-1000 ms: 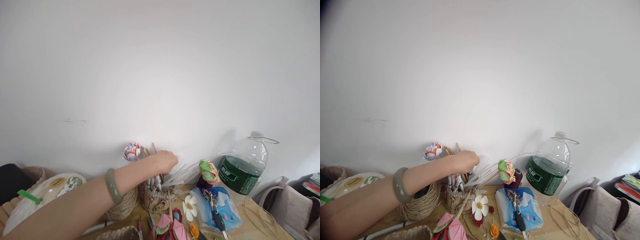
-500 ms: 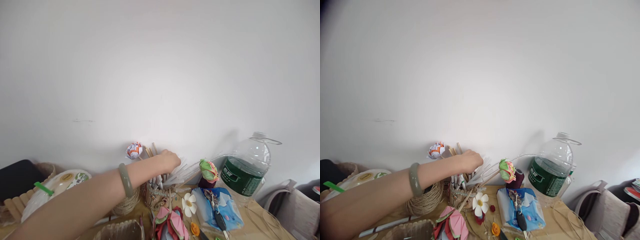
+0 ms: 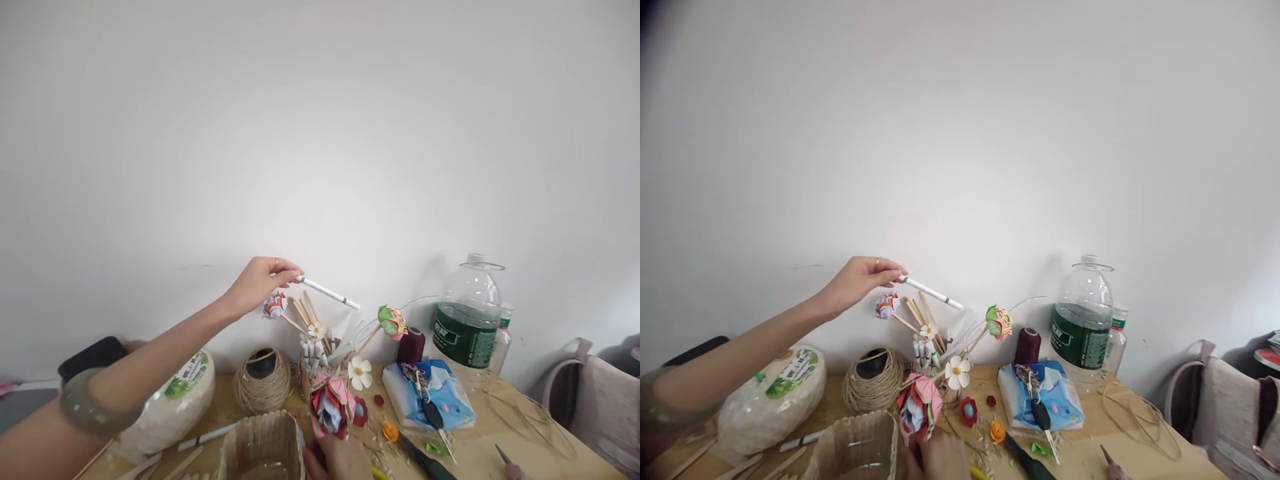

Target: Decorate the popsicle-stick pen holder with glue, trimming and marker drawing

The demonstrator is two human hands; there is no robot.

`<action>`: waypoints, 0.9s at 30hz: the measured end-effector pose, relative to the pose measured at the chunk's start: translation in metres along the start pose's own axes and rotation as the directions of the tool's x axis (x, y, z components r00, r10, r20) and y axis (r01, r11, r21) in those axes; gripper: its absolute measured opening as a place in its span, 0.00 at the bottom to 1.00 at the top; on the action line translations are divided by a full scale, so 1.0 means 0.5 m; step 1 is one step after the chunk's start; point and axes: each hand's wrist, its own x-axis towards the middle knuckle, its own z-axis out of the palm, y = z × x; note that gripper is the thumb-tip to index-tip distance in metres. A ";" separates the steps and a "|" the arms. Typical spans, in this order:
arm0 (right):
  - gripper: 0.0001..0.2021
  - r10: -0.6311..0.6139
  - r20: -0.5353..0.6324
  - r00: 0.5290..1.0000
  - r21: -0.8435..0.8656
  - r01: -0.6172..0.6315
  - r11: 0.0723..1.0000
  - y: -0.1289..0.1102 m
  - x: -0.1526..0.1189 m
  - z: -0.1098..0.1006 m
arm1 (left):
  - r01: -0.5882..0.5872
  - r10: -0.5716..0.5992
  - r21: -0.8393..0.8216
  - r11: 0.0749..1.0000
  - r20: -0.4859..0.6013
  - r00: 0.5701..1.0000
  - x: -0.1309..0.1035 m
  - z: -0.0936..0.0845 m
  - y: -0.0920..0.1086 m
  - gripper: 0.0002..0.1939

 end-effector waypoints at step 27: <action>0.22 0.039 0.489 0.871 0.721 -0.429 0.544 -0.218 -0.204 -0.166 | -0.629 0.650 0.398 0.668 0.100 0.753 -0.504 0.074 0.047 0.08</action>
